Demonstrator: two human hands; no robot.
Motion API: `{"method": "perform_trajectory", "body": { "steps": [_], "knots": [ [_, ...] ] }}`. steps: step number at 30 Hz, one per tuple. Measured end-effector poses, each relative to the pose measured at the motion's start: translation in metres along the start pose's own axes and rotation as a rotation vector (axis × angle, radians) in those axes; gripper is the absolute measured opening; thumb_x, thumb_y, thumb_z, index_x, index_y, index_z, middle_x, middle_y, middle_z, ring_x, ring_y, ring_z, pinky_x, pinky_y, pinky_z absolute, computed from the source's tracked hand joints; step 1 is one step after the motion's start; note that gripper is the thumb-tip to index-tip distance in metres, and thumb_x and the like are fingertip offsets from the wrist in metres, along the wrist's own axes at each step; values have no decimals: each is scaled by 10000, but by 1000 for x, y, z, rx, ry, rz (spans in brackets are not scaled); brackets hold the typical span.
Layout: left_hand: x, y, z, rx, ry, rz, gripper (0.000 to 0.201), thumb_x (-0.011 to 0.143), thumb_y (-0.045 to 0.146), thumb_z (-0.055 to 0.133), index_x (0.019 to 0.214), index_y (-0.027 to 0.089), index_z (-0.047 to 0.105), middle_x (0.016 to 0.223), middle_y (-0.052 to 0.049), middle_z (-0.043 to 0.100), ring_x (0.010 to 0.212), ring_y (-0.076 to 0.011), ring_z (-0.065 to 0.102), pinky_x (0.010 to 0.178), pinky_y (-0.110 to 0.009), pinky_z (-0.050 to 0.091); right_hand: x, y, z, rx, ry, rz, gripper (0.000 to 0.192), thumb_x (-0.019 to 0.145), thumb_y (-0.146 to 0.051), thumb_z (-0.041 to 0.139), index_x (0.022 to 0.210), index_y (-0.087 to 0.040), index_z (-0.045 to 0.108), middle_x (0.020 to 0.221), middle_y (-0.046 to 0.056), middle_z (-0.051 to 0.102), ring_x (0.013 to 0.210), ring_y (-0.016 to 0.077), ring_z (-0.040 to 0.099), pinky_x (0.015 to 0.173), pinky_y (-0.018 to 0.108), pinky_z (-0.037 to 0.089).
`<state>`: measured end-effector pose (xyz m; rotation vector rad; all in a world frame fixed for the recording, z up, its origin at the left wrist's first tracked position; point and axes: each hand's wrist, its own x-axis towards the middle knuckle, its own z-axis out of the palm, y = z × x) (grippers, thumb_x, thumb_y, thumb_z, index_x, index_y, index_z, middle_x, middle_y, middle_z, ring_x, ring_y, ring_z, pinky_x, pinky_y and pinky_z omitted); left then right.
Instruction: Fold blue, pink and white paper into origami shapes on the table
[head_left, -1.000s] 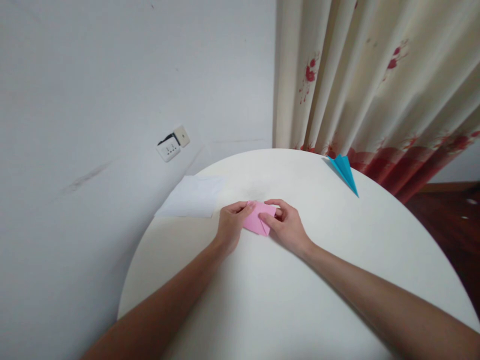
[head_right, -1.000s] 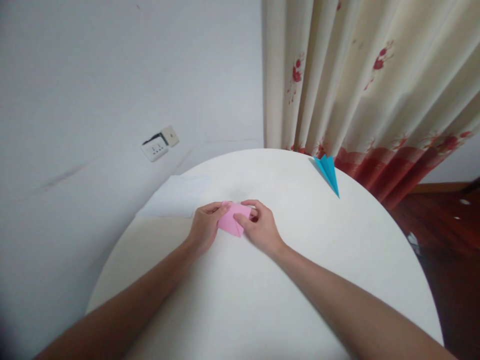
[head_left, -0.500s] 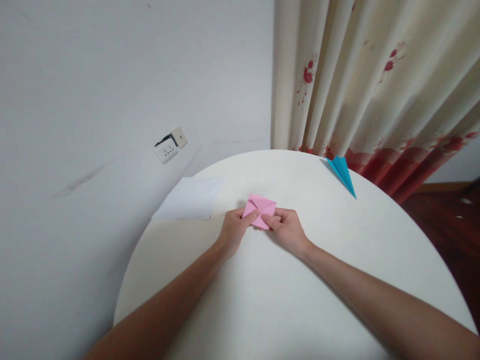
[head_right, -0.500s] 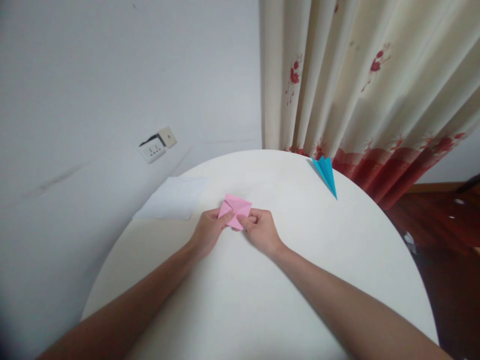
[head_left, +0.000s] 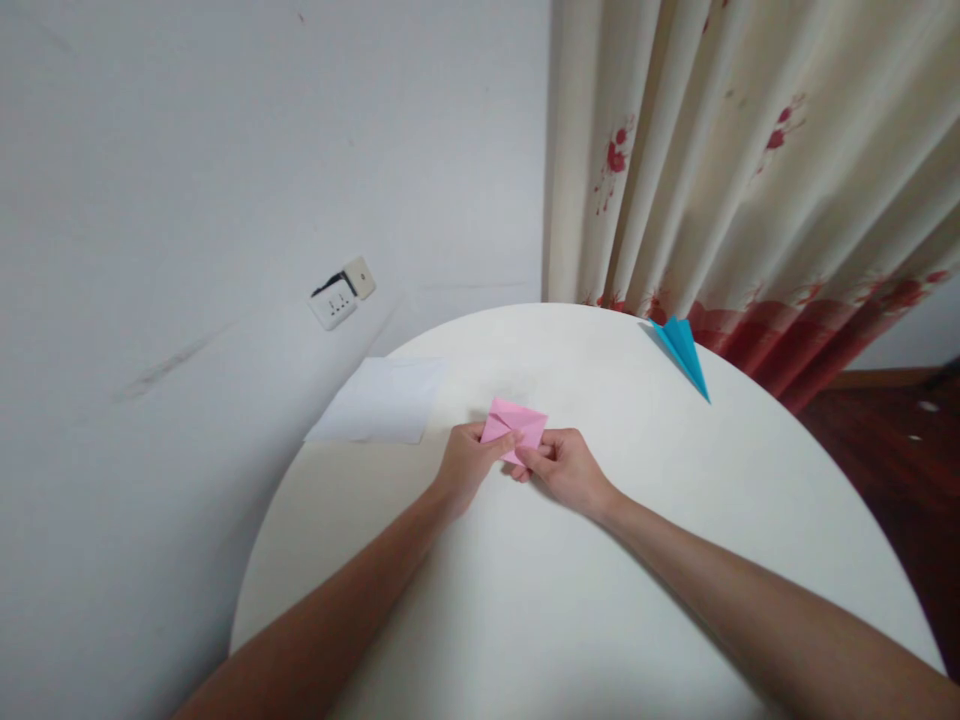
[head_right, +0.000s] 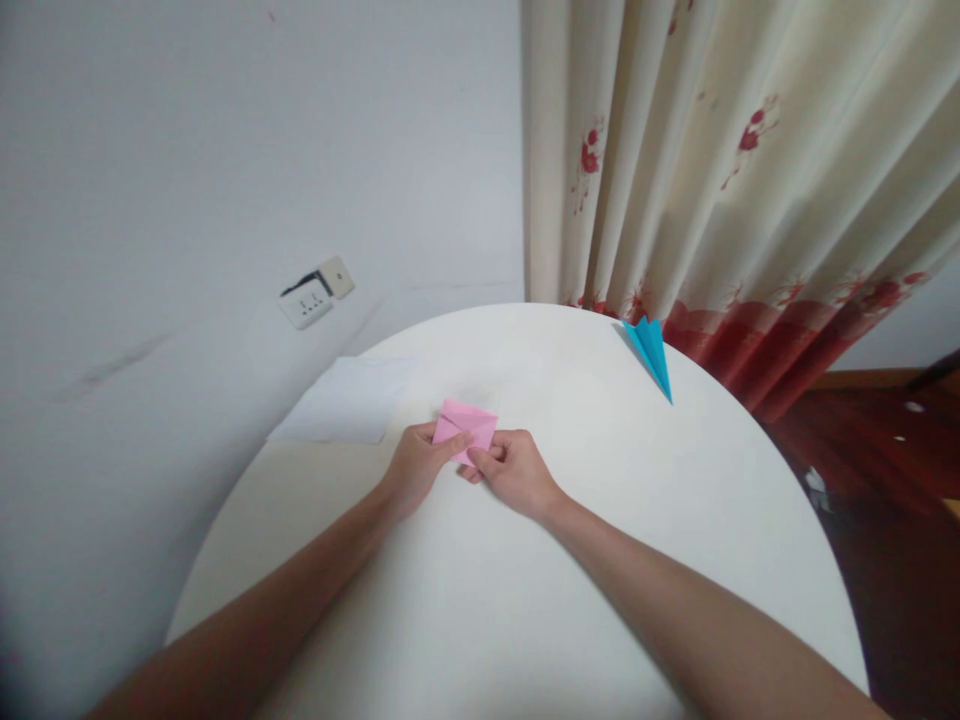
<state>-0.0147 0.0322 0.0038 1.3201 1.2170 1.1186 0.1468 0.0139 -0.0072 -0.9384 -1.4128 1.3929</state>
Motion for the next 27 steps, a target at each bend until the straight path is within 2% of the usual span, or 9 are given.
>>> {"method": "perform_trajectory", "body": {
  "steps": [5,10,17,20,24,27],
  "knots": [
    [8,0,-3,-108,55,13,377,717,491,789,656,126,715,592,-18,624,529,-131,525,515,-248,368,0,4,-1,-138,-43,-8,378,887,-494,624,768,-148,720,728,73,746,602,157,662,555,247,487],
    [12,3,-4,-247,133,-5,370,713,493,797,644,144,695,597,10,601,535,-109,490,515,-237,356,1,8,-1,-147,-69,-8,325,909,-436,617,781,-154,713,729,56,740,595,152,650,544,238,457],
    [13,8,-2,-314,201,-33,377,706,498,809,664,135,717,622,1,625,555,-111,525,523,-233,387,2,5,0,-134,-80,10,322,914,-413,615,736,-153,679,730,60,739,611,150,652,543,231,455],
    [18,7,-3,-357,234,-45,415,703,537,802,798,135,768,698,-26,682,611,-128,585,571,-240,443,4,3,0,-83,-47,22,342,898,-450,633,741,-152,697,714,57,732,605,152,649,553,244,474],
    [23,2,-3,-405,118,3,572,769,535,759,1199,162,704,1017,-102,736,864,-194,679,788,-320,538,11,-3,-3,87,131,14,362,850,-504,674,793,-151,734,707,66,734,594,165,651,601,289,524],
    [21,-2,-1,-269,-5,12,544,800,473,751,1236,154,683,1029,-98,733,871,-201,681,805,-328,548,16,-7,-6,158,213,12,362,812,-518,702,759,-162,738,687,71,736,570,172,649,592,298,526]
  ]
}}
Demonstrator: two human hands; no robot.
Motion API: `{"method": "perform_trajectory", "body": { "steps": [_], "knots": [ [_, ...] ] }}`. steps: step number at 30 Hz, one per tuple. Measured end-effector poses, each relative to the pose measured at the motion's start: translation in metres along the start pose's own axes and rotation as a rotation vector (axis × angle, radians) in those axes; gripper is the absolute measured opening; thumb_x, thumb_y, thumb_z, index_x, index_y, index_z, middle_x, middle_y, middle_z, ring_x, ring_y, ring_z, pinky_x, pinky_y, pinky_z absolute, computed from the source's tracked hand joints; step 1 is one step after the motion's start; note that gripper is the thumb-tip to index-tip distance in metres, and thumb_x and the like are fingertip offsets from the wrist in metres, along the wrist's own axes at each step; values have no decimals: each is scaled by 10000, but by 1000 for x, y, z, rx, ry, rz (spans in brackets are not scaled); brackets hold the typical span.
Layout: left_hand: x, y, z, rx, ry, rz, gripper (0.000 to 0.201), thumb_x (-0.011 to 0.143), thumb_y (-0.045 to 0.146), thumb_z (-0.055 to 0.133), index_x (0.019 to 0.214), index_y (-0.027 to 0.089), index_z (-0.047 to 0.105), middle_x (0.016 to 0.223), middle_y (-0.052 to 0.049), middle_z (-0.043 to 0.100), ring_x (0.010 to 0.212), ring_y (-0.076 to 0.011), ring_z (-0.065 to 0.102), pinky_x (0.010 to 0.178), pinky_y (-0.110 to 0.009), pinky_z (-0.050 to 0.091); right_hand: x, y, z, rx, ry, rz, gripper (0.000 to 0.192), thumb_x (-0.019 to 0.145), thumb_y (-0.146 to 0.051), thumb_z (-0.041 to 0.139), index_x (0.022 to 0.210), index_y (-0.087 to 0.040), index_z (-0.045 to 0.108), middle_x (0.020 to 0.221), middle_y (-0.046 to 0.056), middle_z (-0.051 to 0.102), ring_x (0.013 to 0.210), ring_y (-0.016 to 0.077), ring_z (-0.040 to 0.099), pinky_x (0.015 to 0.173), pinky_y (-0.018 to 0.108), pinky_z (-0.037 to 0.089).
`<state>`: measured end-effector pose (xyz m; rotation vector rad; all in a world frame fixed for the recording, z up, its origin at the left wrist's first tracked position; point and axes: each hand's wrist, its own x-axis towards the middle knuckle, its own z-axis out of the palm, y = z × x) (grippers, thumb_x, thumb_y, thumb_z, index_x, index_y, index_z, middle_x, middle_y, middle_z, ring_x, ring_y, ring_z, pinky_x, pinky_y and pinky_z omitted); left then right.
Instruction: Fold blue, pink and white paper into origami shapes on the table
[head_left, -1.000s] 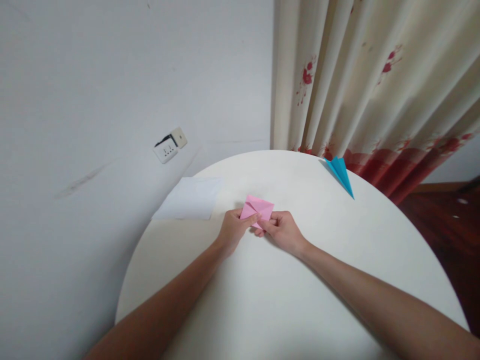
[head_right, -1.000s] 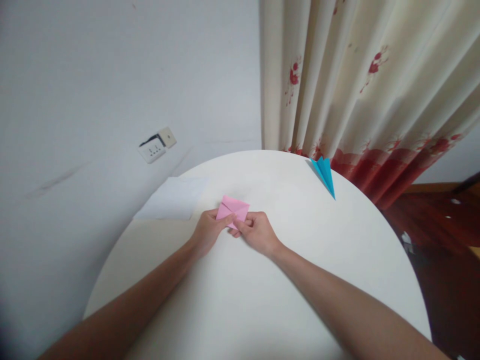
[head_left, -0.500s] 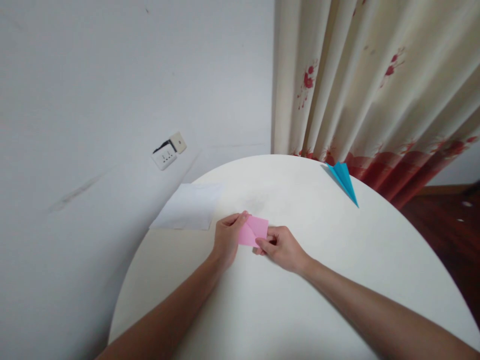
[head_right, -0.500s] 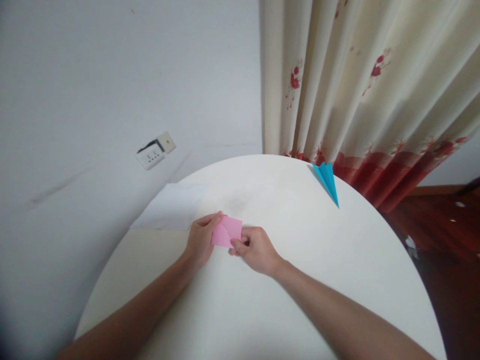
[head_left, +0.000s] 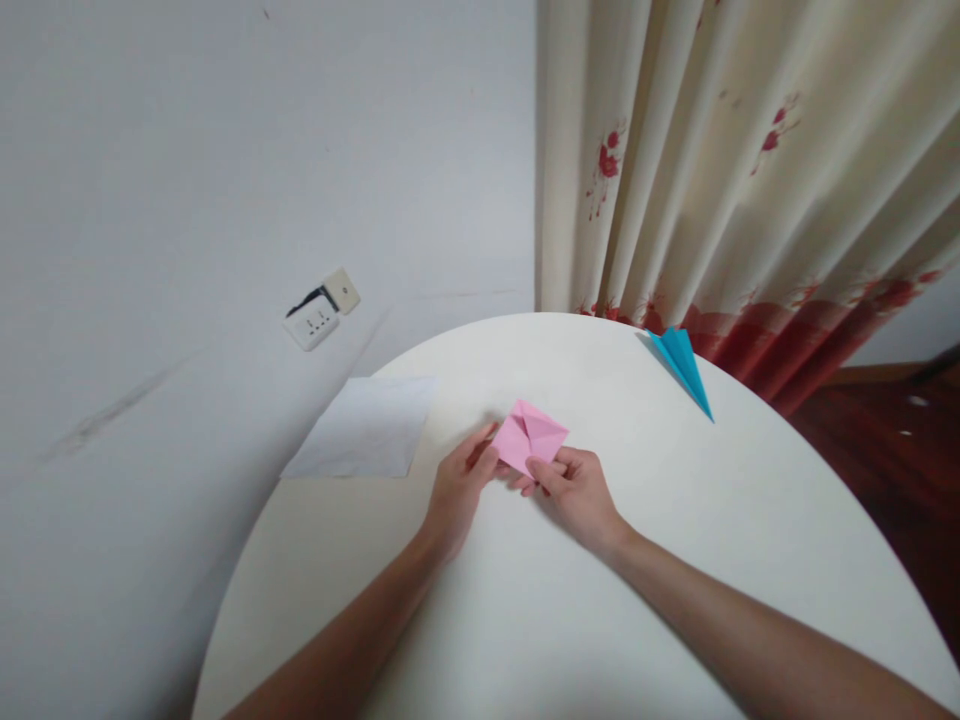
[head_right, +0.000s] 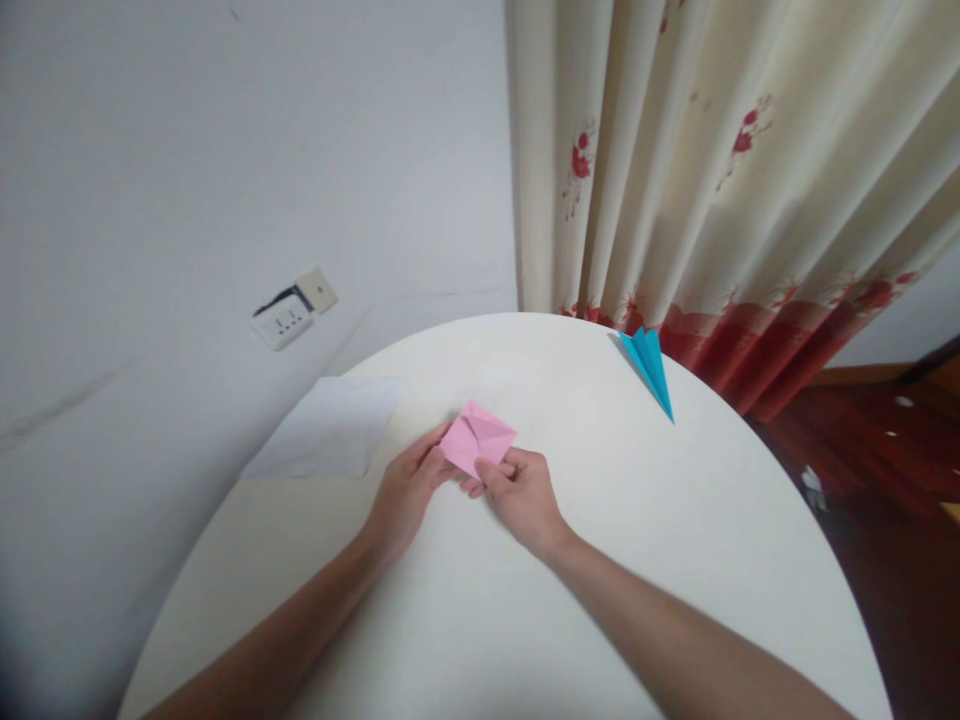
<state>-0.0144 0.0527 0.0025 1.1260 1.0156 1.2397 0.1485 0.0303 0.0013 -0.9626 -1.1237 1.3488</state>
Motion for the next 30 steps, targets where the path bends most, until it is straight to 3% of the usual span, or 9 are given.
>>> {"method": "perform_trajectory", "body": {
  "steps": [4,11,15,19,24,28,30],
  "knots": [
    [-5,-3,1,124,-33,14,384,821,423,727,1095,155,747,817,-44,719,709,-166,645,698,-278,529,0,-2,0,9,-33,6,333,803,-495,716,789,-164,747,699,71,742,554,169,643,582,295,519],
    [-6,1,-1,234,41,85,290,816,351,715,1027,161,773,755,-32,714,665,-152,615,628,-243,490,-2,5,-1,-47,-93,-29,380,885,-510,626,791,-159,738,629,35,671,576,166,605,561,282,458],
    [-6,7,-1,300,54,97,274,796,330,724,1004,162,782,771,-36,737,673,-161,644,626,-241,507,2,5,-5,-75,42,-70,377,878,-485,638,699,-156,681,569,-11,559,521,113,459,494,249,339],
    [-7,7,0,293,7,74,363,789,328,724,1106,152,742,819,-46,749,670,-160,663,615,-245,531,6,4,-10,-4,190,-93,270,831,-426,702,850,-159,667,568,-51,518,518,92,403,497,232,308],
    [-7,1,-3,346,-4,127,451,773,304,732,1192,158,654,639,22,659,550,-119,598,528,-205,489,8,8,-13,17,165,-148,251,835,-336,705,1016,-204,590,521,-114,421,486,82,328,493,223,243],
    [-6,-1,-5,431,-34,207,206,814,276,676,987,165,696,750,-10,681,623,-112,609,566,-193,472,7,9,-12,-15,187,-213,138,848,-316,684,874,-198,617,613,-60,529,555,99,427,531,236,312],
    [-6,0,-5,474,-53,208,174,833,271,652,954,161,713,792,-25,697,645,-112,608,576,-191,461,7,10,-12,-45,194,-212,133,849,-318,677,841,-186,658,685,-21,595,613,117,487,570,249,358]
  ]
}}
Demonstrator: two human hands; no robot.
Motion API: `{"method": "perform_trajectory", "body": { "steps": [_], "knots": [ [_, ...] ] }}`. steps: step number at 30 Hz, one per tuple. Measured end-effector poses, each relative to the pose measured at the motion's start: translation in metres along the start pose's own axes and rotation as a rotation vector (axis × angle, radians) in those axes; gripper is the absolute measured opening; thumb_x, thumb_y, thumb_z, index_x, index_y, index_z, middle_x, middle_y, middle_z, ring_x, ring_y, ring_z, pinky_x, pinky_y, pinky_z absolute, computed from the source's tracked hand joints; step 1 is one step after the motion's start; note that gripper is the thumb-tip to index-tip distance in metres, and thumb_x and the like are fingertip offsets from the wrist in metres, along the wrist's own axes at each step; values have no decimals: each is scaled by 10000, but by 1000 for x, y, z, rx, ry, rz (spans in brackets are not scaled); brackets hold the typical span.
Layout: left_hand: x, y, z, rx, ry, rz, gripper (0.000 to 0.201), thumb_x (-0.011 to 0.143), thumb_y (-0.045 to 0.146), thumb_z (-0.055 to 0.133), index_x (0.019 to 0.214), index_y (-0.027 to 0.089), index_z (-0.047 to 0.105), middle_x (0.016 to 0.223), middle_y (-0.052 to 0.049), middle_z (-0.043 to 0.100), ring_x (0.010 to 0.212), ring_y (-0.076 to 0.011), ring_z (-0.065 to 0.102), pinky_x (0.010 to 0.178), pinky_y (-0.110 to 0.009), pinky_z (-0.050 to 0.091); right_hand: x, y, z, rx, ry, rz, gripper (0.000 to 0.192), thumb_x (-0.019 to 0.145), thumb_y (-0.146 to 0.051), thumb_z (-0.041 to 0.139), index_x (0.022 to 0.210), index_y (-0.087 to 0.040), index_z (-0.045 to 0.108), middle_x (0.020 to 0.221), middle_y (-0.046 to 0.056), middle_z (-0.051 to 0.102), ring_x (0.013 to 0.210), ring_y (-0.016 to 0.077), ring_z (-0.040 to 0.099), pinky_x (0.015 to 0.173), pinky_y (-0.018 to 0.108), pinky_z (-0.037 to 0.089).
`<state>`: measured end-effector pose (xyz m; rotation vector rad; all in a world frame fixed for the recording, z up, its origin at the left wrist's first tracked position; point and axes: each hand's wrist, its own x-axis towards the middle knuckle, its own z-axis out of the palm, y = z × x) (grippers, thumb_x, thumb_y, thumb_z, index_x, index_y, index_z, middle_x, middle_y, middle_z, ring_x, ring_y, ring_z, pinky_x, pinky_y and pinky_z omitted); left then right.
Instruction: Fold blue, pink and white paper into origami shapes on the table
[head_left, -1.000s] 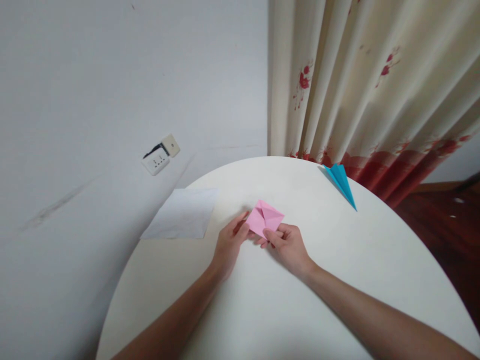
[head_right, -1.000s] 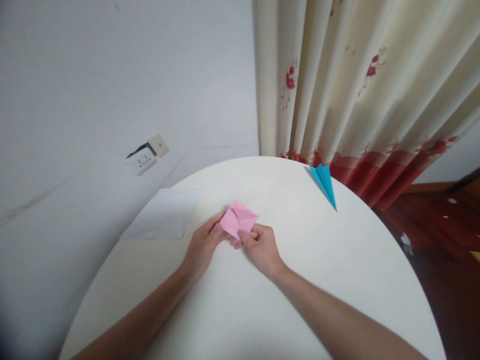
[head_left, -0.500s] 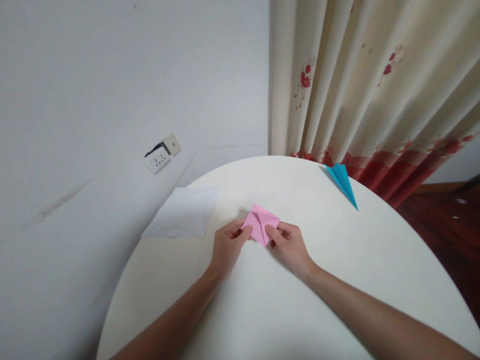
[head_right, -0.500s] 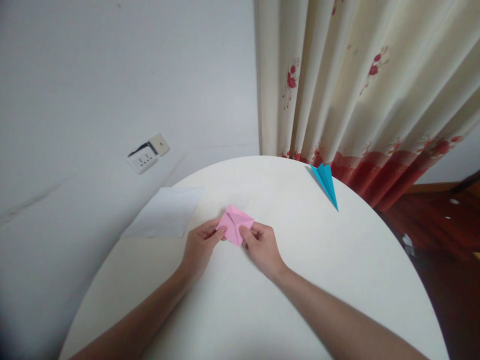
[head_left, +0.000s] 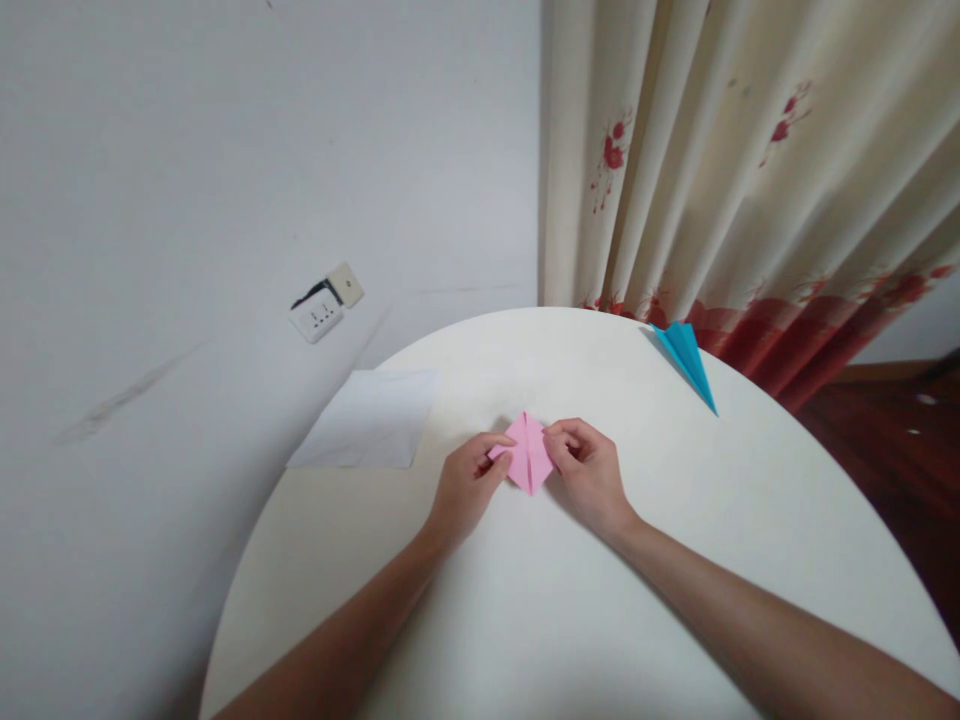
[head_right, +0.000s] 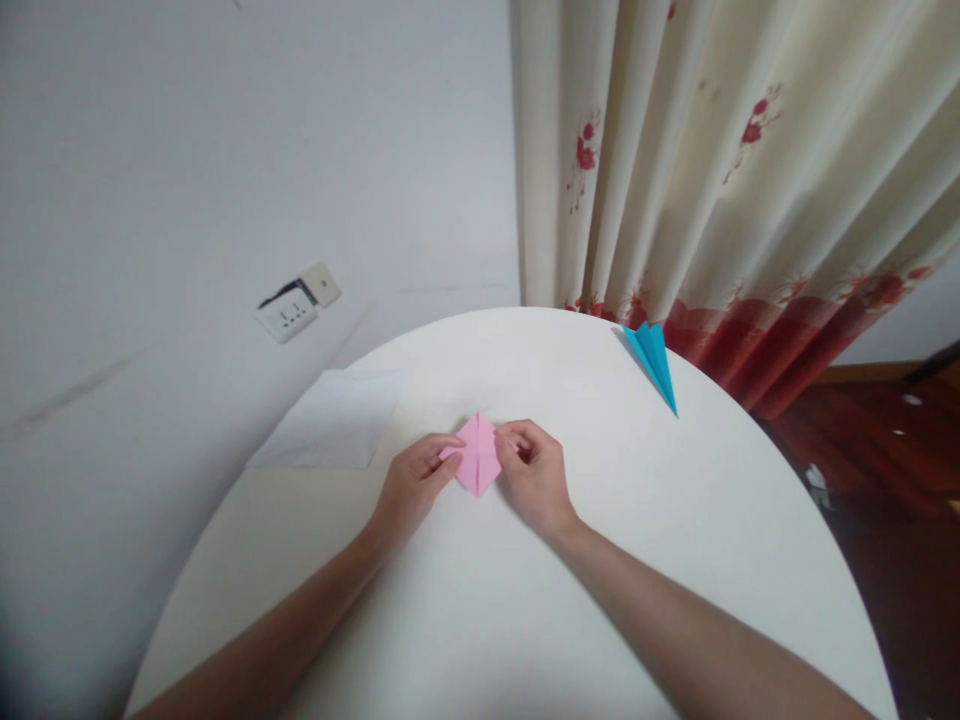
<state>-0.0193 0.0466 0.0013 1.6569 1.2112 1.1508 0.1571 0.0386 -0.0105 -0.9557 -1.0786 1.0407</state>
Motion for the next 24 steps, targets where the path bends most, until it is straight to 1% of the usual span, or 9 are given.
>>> {"method": "perform_trajectory", "body": {
  "steps": [4,10,13,16,21,24],
  "knots": [
    [-2,3,1,4,-18,-44,261,832,281,653,1048,157,734,894,-55,740,688,-126,626,601,-202,467,1,2,-1,-69,1,27,163,840,-318,670,907,-184,736,758,20,676,645,142,537,595,267,396],
    [-2,1,0,6,2,-36,256,837,304,655,1015,151,756,841,-50,742,645,-120,601,570,-200,452,0,1,-2,-142,-12,30,179,821,-308,664,905,-187,766,847,53,736,669,159,585,593,270,425],
    [-1,-1,0,32,10,-29,256,830,304,663,1013,154,760,814,-42,737,622,-113,592,556,-194,447,-1,0,-2,-154,-25,34,174,811,-298,665,898,-187,767,856,55,744,638,148,567,567,266,412],
    [-1,2,0,57,17,-32,266,800,282,681,1021,156,758,830,-40,743,615,-106,592,555,-188,451,-1,0,-2,-158,-39,36,170,801,-284,666,903,-186,761,836,42,735,586,126,517,539,262,389],
    [-2,10,1,74,15,-68,308,769,289,698,1032,139,755,675,-10,699,529,-93,549,499,-178,426,-1,-1,-2,-174,-45,27,167,797,-272,661,903,-186,755,809,30,717,576,120,492,538,262,379],
    [-3,11,1,72,20,-76,316,762,295,703,1033,143,760,675,-12,701,525,-93,549,491,-176,424,-1,-2,-2,-173,-53,22,164,800,-270,660,909,-189,752,820,30,716,583,124,495,547,267,381]
  ]
}}
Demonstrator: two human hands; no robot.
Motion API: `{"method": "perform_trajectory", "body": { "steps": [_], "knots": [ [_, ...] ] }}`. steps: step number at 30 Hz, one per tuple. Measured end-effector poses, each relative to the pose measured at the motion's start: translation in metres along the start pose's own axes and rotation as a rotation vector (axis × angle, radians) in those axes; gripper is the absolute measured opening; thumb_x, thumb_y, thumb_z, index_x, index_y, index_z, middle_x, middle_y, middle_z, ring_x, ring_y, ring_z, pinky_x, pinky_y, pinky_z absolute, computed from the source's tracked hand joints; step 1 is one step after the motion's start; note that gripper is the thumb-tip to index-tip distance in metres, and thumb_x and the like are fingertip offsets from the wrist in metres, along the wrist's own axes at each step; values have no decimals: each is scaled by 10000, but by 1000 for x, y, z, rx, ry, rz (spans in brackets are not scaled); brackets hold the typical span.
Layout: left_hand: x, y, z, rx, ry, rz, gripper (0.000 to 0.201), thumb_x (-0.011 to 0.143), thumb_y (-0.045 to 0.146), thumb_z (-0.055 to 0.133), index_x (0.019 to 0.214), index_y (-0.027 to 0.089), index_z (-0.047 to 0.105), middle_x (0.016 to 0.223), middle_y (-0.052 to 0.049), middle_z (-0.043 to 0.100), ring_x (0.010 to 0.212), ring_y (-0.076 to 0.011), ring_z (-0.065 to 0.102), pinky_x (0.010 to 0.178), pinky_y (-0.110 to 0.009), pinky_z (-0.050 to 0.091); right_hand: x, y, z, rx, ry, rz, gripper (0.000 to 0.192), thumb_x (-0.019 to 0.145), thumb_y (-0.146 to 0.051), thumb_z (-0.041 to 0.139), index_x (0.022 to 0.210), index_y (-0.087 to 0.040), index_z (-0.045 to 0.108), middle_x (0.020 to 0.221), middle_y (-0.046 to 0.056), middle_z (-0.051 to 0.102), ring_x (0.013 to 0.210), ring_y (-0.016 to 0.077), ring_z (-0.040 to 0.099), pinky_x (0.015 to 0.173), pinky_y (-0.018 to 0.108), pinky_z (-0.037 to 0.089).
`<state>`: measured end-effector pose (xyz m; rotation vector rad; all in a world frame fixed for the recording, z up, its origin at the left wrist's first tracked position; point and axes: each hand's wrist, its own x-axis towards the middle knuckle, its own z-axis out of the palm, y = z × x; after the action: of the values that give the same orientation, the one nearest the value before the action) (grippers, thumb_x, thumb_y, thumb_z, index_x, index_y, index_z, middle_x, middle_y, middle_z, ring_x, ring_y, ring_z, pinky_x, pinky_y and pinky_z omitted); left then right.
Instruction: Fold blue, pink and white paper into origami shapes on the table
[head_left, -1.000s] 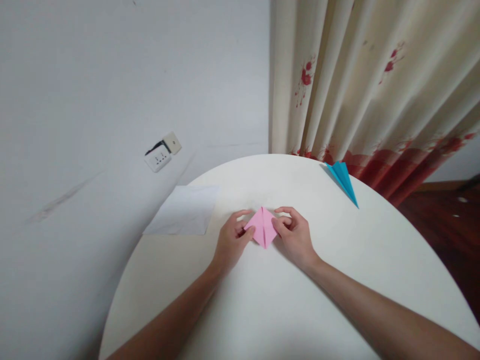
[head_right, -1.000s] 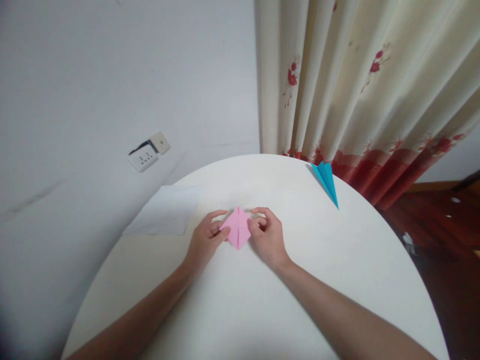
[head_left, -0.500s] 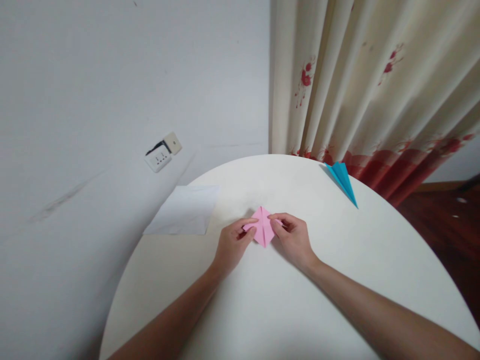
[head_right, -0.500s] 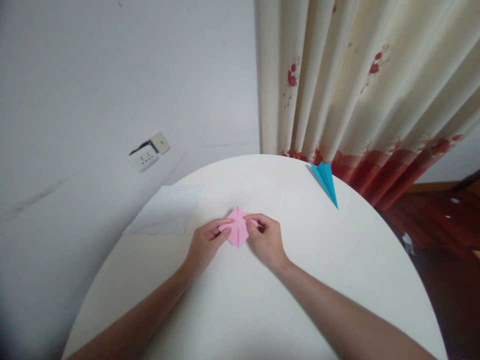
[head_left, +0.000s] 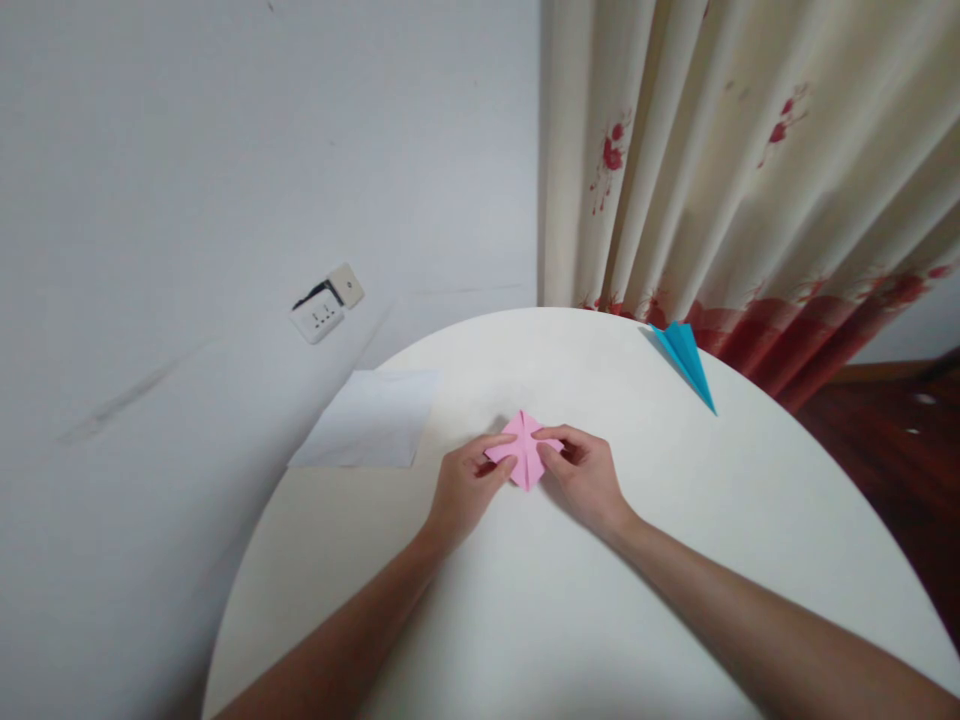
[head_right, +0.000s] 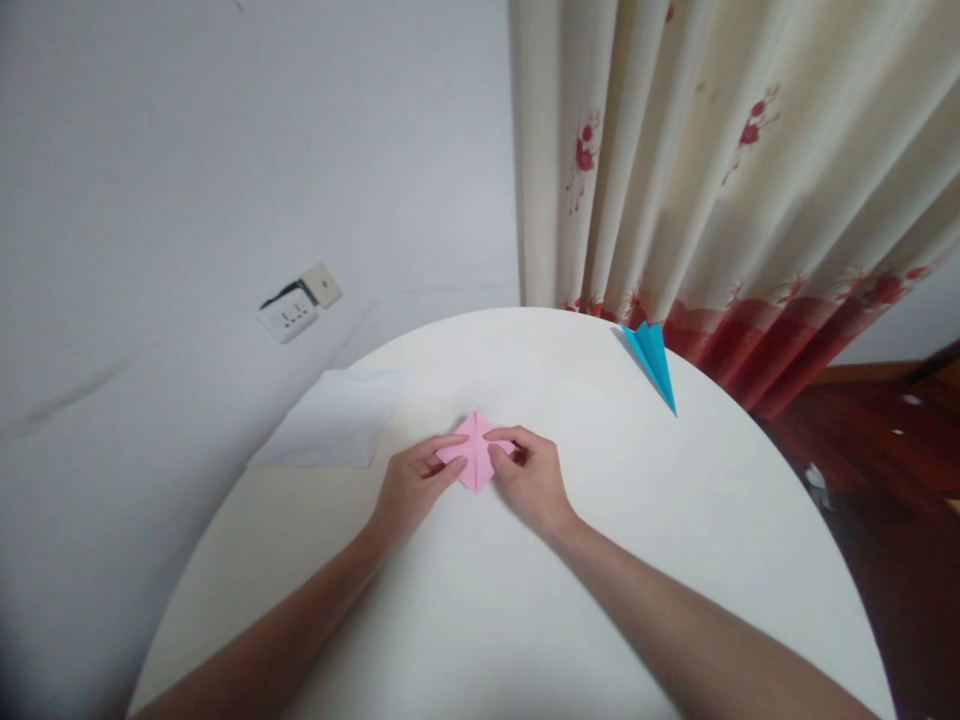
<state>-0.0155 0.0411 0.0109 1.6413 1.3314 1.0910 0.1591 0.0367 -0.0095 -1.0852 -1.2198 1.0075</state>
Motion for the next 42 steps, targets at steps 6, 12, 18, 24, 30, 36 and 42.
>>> {"method": "perform_trajectory", "body": {
  "steps": [6,12,18,24,30,36,42],
  "knots": [
    [0,2,1,-44,4,-11,327,752,279,707,1040,134,754,849,-62,755,618,-113,616,559,-189,479,-1,-4,1,13,3,-40,142,813,-270,662,875,-193,765,799,31,688,604,130,504,544,269,375],
    [-1,0,0,-76,1,-21,341,767,288,711,1071,137,748,816,-58,754,622,-123,632,560,-195,484,-1,-6,1,21,-2,-43,154,814,-276,671,910,-200,764,847,38,684,610,124,514,552,270,394],
    [0,-9,-1,-131,-1,4,339,821,338,687,1097,150,748,875,-69,761,679,-151,660,606,-225,516,-3,-7,-1,29,-55,-71,206,790,-250,664,975,-219,749,921,36,670,608,117,505,534,258,392],
    [0,-10,-2,-269,3,7,333,884,344,604,1100,140,755,1050,-113,750,827,-192,678,742,-304,573,-5,-5,-2,54,-90,-89,306,766,-182,614,1042,-234,736,962,27,660,646,120,507,566,254,391],
    [0,-16,0,-467,-33,17,352,862,267,551,1109,122,754,1064,-127,739,808,-201,675,708,-352,595,-4,-5,-2,143,-105,-123,364,733,-164,591,1054,-234,747,951,38,659,819,178,569,679,279,429],
    [1,-15,-1,-451,-38,29,386,794,189,546,1112,125,755,1002,-103,750,783,-188,670,710,-336,590,-4,-8,-2,130,-104,-107,261,817,-283,646,1053,-238,750,971,52,671,835,191,589,691,291,451],
    [0,-6,0,-329,-22,15,362,867,363,636,1115,124,747,1020,-105,748,785,-189,680,700,-305,585,-4,-12,-1,88,-55,-83,225,890,-397,637,964,-236,776,924,59,690,795,181,597,648,282,450]
  ]
}}
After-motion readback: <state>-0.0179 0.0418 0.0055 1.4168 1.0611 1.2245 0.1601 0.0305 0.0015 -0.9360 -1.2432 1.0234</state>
